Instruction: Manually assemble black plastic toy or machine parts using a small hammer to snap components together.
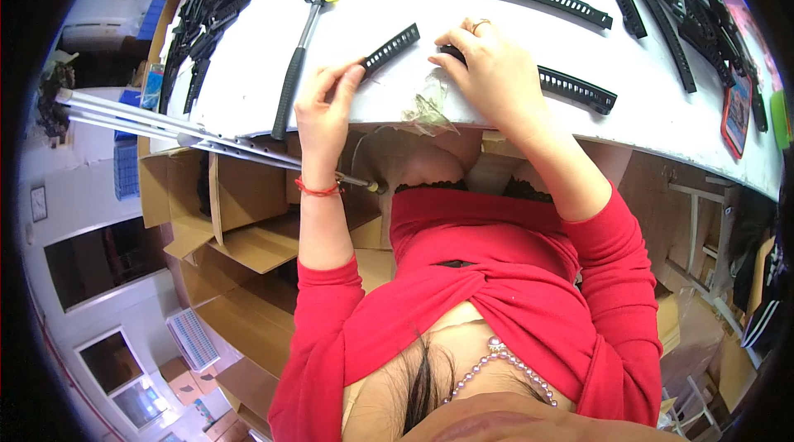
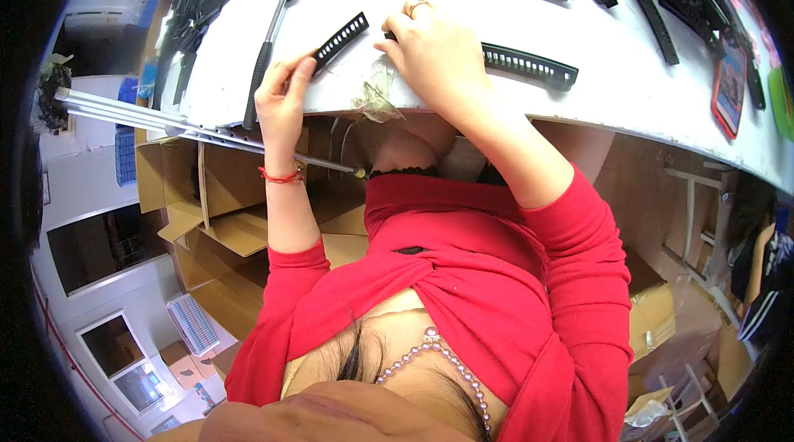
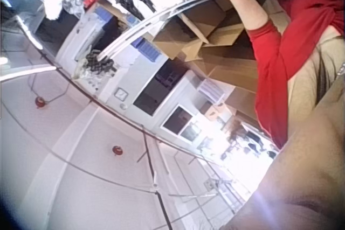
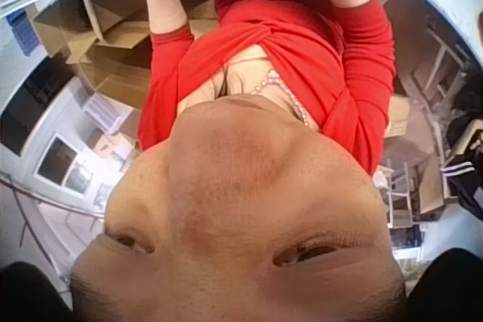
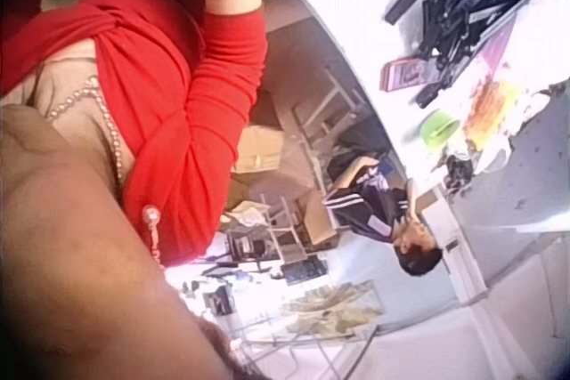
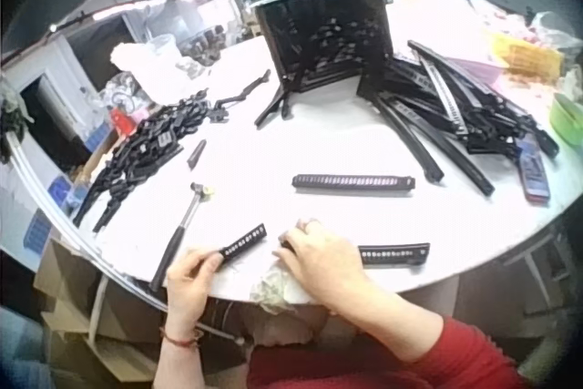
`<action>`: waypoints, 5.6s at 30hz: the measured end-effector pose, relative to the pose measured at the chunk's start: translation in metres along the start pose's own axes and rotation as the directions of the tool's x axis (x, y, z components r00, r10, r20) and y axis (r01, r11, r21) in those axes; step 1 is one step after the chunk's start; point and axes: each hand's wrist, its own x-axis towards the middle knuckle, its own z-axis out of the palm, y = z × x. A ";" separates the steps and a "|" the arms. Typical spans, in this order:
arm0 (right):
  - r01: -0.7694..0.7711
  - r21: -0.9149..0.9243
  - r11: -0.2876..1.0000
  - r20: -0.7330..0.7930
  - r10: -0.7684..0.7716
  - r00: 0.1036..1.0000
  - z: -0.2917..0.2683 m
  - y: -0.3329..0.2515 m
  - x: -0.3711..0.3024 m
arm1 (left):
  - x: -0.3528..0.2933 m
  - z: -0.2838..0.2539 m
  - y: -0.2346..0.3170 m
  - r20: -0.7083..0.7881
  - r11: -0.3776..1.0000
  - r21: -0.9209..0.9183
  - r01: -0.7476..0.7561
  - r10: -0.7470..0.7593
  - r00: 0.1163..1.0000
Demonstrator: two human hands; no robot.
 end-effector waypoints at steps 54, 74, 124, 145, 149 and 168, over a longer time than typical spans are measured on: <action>0.034 -0.019 0.999 0.104 -0.032 0.994 -0.016 -0.018 0.009 | 0.211 -0.168 -0.235 -0.661 0.270 0.469 0.841 -0.524 0.537; 0.043 -0.052 0.998 0.116 -0.036 0.993 -0.034 -0.005 0.000 | 0.194 -0.033 -0.103 0.085 0.738 0.620 -0.266 0.274 0.958; -0.032 -0.037 0.999 -0.083 0.029 0.996 -0.011 -0.004 -0.008 | 0.032 -0.001 0.008 0.403 0.970 -0.237 0.054 0.047 0.914; -0.088 0.051 0.995 0.029 0.086 0.996 -0.004 -0.014 0.007 | 0.061 -0.009 0.010 0.498 0.914 0.057 -0.402 0.323 0.805; -0.128 0.043 0.991 0.113 0.122 0.986 -0.009 -0.015 0.009 | 0.055 -0.005 0.013 0.459 0.917 0.082 -0.389 0.312 0.832; -0.094 0.004 0.996 0.080 0.094 0.992 0.004 -0.008 0.007 | -0.003 -0.079 0.037 0.174 0.986 0.164 0.041 -0.070 0.982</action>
